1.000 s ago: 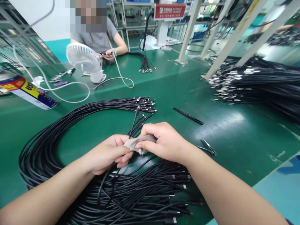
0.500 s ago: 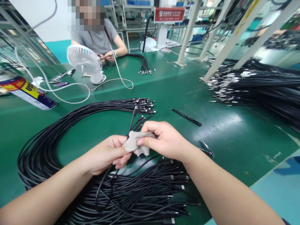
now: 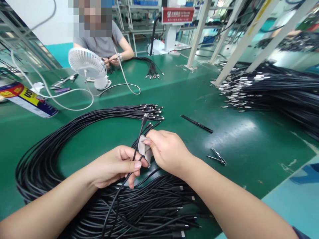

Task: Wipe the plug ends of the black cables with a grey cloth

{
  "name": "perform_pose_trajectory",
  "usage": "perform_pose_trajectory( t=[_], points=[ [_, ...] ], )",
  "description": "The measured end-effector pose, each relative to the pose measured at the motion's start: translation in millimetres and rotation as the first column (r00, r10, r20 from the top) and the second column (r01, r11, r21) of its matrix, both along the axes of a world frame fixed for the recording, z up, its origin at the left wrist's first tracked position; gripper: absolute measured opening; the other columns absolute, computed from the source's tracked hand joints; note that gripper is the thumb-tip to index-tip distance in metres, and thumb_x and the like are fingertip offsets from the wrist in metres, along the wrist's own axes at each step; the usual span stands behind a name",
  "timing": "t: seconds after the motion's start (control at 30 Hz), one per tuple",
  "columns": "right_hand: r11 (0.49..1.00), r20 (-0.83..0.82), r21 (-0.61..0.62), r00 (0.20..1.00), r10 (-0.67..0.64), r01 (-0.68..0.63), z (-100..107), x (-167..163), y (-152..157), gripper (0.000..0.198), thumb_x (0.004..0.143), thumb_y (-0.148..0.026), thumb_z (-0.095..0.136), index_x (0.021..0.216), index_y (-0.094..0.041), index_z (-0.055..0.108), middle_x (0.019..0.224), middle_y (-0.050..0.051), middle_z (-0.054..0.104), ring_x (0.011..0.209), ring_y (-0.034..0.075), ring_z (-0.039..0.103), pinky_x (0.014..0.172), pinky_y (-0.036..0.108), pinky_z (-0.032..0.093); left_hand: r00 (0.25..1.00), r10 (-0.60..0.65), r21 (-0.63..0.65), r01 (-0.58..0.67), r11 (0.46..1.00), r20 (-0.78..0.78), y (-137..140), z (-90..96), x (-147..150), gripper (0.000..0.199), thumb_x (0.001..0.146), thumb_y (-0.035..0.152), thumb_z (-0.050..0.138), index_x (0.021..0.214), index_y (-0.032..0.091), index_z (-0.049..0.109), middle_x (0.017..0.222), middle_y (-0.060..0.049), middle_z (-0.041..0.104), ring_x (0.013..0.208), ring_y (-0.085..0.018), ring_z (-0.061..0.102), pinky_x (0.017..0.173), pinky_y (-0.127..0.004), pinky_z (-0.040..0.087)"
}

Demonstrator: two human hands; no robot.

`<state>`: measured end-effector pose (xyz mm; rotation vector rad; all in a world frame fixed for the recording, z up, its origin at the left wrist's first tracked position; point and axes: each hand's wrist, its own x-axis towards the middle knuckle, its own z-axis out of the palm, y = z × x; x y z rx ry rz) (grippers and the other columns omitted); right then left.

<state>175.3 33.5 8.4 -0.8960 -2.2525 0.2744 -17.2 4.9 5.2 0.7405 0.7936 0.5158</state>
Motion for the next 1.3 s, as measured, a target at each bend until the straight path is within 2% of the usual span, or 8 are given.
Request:
perform_pose_trajectory(
  t=[0.13,0.37,0.7,0.83,0.97,1.07,1.17,1.3],
  points=[
    [0.995,0.095,0.098,0.994,-0.046,0.037,-4,-1,0,0.027,0.096,-0.018,0.039,0.071,-0.02,0.049,0.06,0.001,0.057,0.056,0.014,0.051,0.058,0.026,0.038,0.997,0.053,-0.021,-0.052,0.998,0.06,0,2.0,3,0.032,0.064,0.03,0.088,0.083,0.01,0.072,0.067,-0.002,0.069,0.048,-0.011,0.062,0.048,-0.023,0.053],
    [0.974,0.166,0.207,0.978,-0.129,0.094,-4,-4,-3,0.03,0.097,-0.017,0.039,0.068,-0.021,0.048,0.058,0.003,0.057,0.057,0.016,0.051,0.058,0.028,0.037,0.998,0.042,-0.043,-0.04,0.998,0.042,2,0.5,2,0.03,0.07,0.033,0.083,0.08,0.007,0.071,0.064,-0.003,0.067,0.041,-0.006,0.054,0.041,-0.017,0.046],
    [0.935,0.041,0.278,0.97,-0.241,0.221,-2,-5,-3,0.033,0.098,-0.019,0.037,0.067,-0.021,0.049,0.059,0.005,0.054,0.06,0.018,0.05,0.059,0.03,0.037,0.997,0.049,-0.058,-0.046,0.997,0.057,3,1.2,0,0.03,0.071,0.034,0.083,0.074,0.007,0.069,0.058,-0.001,0.064,0.035,-0.003,0.044,0.036,-0.015,0.041],
    [0.935,-0.074,0.146,0.946,-0.315,0.323,6,3,3,0.03,0.097,-0.024,0.039,0.069,-0.021,0.05,0.057,0.001,0.054,0.055,0.015,0.051,0.056,0.028,0.039,0.994,0.108,-0.039,-0.108,0.993,-0.015,4,1.2,1,0.035,0.065,0.034,0.087,0.071,0.009,0.064,0.057,0.0,0.064,0.041,-0.006,0.055,0.041,-0.016,0.046],
    [0.947,-0.216,-0.136,0.924,-0.315,0.291,17,8,1,0.025,0.097,-0.026,0.044,0.075,-0.02,0.056,0.061,0.0,0.06,0.054,0.013,0.056,0.056,0.025,0.043,0.975,0.22,0.005,-0.22,0.976,-0.042,4,1.6,2,0.04,0.06,0.033,0.09,0.066,0.013,0.055,0.055,0.001,0.065,0.047,-0.007,0.059,0.046,-0.015,0.048],
    [0.922,-0.305,-0.318,0.897,-0.32,0.221,23,7,-2,0.024,0.097,-0.029,0.047,0.082,-0.019,0.062,0.066,0.001,0.064,0.058,0.013,0.059,0.057,0.024,0.046,0.972,0.231,0.092,-0.227,0.97,-0.04,3,1.7,3,0.042,0.06,0.034,0.09,0.064,0.014,0.053,0.054,0.002,0.064,0.048,-0.007,0.059,0.047,-0.015,0.047],
    [0.893,-0.366,-0.444,0.894,-0.258,0.076,23,7,-3,0.023,0.096,-0.031,0.05,0.091,-0.018,0.068,0.073,0.002,0.066,0.058,0.012,0.058,0.055,0.024,0.046,0.975,0.217,0.177,-0.205,0.963,-0.052,2,2.1,5,0.041,0.061,0.032,0.089,0.062,0.014,0.053,0.054,0.002,0.064,0.048,-0.007,0.058,0.049,-0.016,0.047],
    [0.878,-0.315,-0.466,0.948,-0.049,-0.11,18,4,-3,0.017,0.091,-0.026,0.057,0.084,-0.016,0.069,0.076,0.003,0.064,0.065,0.013,0.057,0.059,0.025,0.045,0.98,0.178,0.213,-0.155,0.965,-0.091,0,3.1,6,0.037,0.063,0.031,0.087,0.062,0.014,0.053,0.053,0.003,0.061,0.048,-0.007,0.056,0.051,-0.018,0.046]
  ],
)
